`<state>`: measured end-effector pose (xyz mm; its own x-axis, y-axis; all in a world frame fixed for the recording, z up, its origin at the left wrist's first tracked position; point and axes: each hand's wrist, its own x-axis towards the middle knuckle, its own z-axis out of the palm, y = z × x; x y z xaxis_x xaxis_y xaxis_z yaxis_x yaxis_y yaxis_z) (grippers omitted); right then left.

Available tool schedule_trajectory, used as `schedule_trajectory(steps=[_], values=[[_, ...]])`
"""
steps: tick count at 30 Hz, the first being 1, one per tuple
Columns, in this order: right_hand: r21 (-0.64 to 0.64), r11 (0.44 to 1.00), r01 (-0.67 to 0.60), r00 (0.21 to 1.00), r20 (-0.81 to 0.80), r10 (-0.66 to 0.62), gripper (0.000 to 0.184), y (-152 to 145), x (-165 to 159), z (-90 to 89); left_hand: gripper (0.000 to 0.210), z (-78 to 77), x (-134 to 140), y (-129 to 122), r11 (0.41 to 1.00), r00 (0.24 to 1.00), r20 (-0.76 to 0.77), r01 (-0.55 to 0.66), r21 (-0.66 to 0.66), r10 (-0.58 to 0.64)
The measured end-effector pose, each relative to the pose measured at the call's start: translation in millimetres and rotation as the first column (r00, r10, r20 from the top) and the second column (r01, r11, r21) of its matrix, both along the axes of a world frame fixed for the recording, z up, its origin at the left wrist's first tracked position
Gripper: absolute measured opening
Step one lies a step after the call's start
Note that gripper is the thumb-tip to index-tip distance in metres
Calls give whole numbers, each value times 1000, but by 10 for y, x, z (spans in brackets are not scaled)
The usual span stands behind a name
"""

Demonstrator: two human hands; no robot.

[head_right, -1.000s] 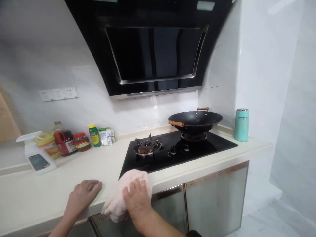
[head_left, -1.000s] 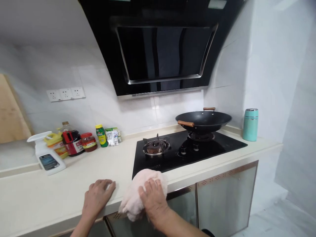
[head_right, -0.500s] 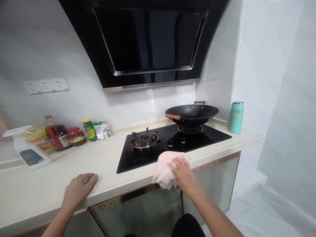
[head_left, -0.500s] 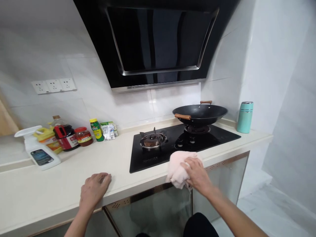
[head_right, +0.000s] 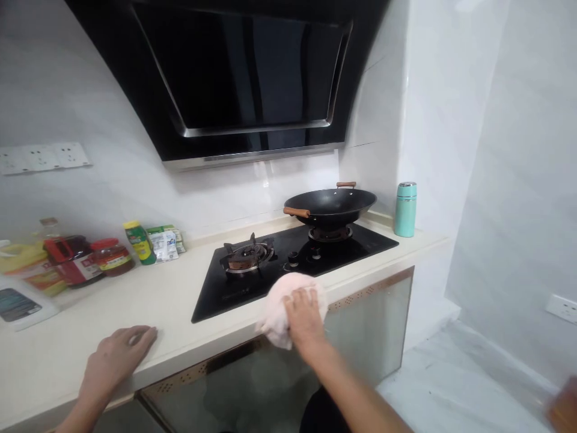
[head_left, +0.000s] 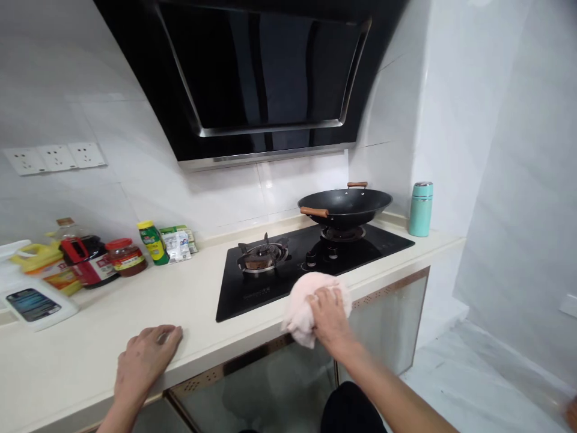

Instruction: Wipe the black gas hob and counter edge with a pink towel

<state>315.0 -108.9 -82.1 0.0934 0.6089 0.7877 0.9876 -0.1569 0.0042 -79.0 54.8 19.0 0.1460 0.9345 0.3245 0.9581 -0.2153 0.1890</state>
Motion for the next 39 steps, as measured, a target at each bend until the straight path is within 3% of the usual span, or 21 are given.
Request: schedule_trajectory(steps=[3,5,8,11,17,25,33,39], values=[[49,995,-92,994,64,88,38,211,-460,-20,55,-12,-50,32,1000,1000,16,23,4,-23],[86,977,-193,977,104,184,43,267,-586,-14,54,-25,-89,69,999,999,24,33,11,-33],[71,947,-314,944,131,303,53,209,-455,1,54,-37,-129,119,1000,999,30,22,-4,-21],[22,943,-331,938,117,326,61,41,-77,21,53,-48,-136,146,1000,1000,17,7,-7,-7],[-102,983,-152,985,72,159,67,-361,886,101,53,-113,-156,225,999,998,-46,-36,-11,35],[-170,984,48,999,-9,-50,60,-759,1986,152,57,-160,-198,327,999,995,-93,-30,-38,27],[-258,964,58,989,-115,-90,59,-886,2354,344,52,-161,-198,297,1000,1000,-21,-15,-15,14],[-204,959,196,927,-279,-249,42,-692,2460,784,52,-184,-192,322,999,999,-28,-28,-23,27]])
